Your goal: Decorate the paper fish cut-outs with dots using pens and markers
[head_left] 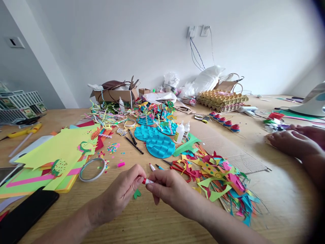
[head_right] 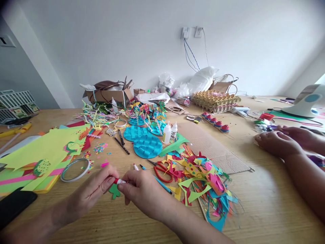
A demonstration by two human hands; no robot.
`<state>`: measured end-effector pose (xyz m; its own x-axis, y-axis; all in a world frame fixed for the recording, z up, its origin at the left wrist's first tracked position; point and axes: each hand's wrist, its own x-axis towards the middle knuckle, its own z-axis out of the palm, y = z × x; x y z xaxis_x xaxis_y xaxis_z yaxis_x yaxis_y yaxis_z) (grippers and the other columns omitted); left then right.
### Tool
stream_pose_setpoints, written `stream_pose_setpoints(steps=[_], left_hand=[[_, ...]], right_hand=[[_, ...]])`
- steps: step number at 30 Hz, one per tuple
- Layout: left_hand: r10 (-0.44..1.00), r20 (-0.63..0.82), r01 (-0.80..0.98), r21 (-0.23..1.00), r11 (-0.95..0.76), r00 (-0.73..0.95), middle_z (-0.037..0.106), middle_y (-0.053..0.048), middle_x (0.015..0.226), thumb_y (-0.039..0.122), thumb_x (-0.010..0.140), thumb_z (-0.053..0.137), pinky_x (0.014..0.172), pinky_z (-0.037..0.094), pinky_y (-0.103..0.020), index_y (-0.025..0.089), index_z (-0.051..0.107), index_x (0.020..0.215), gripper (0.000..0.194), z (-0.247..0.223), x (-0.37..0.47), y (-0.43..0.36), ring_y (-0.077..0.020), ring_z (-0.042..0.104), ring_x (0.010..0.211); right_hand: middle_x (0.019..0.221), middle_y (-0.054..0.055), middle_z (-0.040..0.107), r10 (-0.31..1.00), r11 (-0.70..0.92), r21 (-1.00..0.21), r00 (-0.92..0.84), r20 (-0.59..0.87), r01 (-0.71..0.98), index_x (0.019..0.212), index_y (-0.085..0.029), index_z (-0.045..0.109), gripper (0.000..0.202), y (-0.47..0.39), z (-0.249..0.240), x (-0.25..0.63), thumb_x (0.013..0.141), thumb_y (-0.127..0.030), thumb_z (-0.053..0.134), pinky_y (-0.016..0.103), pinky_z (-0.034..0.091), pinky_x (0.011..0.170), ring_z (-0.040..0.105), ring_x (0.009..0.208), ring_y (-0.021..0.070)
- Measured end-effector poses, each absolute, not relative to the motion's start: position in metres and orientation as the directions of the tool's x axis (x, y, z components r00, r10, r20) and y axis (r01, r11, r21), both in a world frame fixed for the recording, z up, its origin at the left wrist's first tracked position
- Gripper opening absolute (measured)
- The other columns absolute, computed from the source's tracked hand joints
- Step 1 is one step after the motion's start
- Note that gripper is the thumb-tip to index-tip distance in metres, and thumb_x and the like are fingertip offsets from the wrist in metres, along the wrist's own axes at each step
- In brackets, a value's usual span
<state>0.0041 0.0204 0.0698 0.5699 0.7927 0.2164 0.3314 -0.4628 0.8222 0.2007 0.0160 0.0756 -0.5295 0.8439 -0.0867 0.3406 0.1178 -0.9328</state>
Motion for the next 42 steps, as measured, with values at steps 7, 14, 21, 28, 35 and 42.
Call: stream_pose_setpoints(steps=[7, 14, 21, 28, 35, 42], left_hand=[[0.799, 0.257, 0.341, 0.802, -0.49, 0.543, 0.045, 0.003, 0.068, 0.043, 0.103, 0.026, 0.055, 0.039, -0.023, 0.022, 0.045, 0.081, 0.036, 0.057, 0.013, 0.017, -0.0127, 0.042, 0.059], [0.782, 0.308, 0.465, 0.665, -0.584, 0.542, 0.059, -0.008, 0.119, 0.034, 0.1, 0.035, 0.084, 0.05, -0.028, 0.025, 0.039, 0.133, 0.034, 0.063, -0.015, 0.036, -0.0184, 0.06, 0.099], [0.73, 0.184, 0.621, 0.415, -0.665, 0.659, 0.065, -0.004, 0.11, 0.013, 0.087, 0.044, 0.089, 0.05, -0.031, 0.024, 0.063, 0.105, 0.029, 0.036, -0.034, 0.044, -0.0216, 0.061, 0.104], [0.626, 0.096, 0.584, 0.274, -0.764, 0.774, 0.064, -0.008, 0.115, 0.001, 0.083, 0.043, 0.093, 0.049, -0.036, 0.02, 0.064, 0.105, 0.035, 0.033, -0.011, 0.029, -0.0241, 0.058, 0.11], [0.564, 0.063, 0.539, 0.22, -0.813, 0.824, 0.064, -0.007, 0.114, 0.008, 0.086, 0.056, 0.1, 0.044, -0.037, 0.02, 0.062, 0.106, 0.024, 0.03, 0.008, 0.02, -0.0237, 0.057, 0.112], [0.839, 0.116, 0.791, 0.286, -0.541, 0.531, 0.061, -0.008, 0.1, 0.01, 0.093, 0.04, 0.089, 0.047, -0.041, 0.018, 0.062, 0.093, 0.023, 0.031, -0.044, 0.072, -0.0237, 0.058, 0.097]], right_hand=[[0.052, -0.006, 0.053, 0.847, -0.021, -0.941, -0.494, -0.196, 0.339, 0.069, -0.018, 0.054, 0.02, 0.017, 0.073, 0.197, 0.089, -0.02, 0.052, 0.017, 0.026, 0.042, 0.036, 0.044, 0.007], [0.064, -0.003, 0.056, 0.882, 0.293, -0.769, -0.471, -0.012, 0.568, 0.074, -0.018, 0.058, 0.02, 0.018, 0.08, 0.215, 0.092, -0.022, 0.05, 0.02, 0.034, 0.051, 0.05, 0.058, 0.0112], [0.095, 0.01, 0.071, 0.959, 0.279, -0.35, -0.28, 0.051, 0.894, 0.097, -0.015, 0.067, 0.024, 0.053, 0.072, 0.235, 0.096, -0.016, 0.043, 0.027, 0.042, 0.069, 0.065, 0.086, 0.0211], [0.093, 0.014, 0.073, 0.966, 0.248, -0.149, -0.256, -0.039, 0.957, 0.105, -0.014, 0.064, 0.022, 0.075, 0.05, 0.216, 0.095, -0.018, 0.044, 0.03, 0.041, 0.063, 0.068, 0.086, 0.0282], [0.096, 0.012, 0.072, 0.953, 0.292, -0.054, -0.295, -0.066, 0.955, 0.096, -0.016, 0.067, 0.021, 0.08, 0.058, 0.213, 0.097, -0.024, 0.048, 0.029, 0.043, 0.065, 0.067, 0.091, 0.0275], [0.093, 0.01, 0.072, 0.903, 0.418, -0.078, -0.423, -0.076, 0.905, 0.098, -0.017, 0.065, 0.02, 0.05, 0.074, 0.212, 0.098, -0.02, 0.046, 0.027, 0.045, 0.062, 0.069, 0.082, 0.0227]])
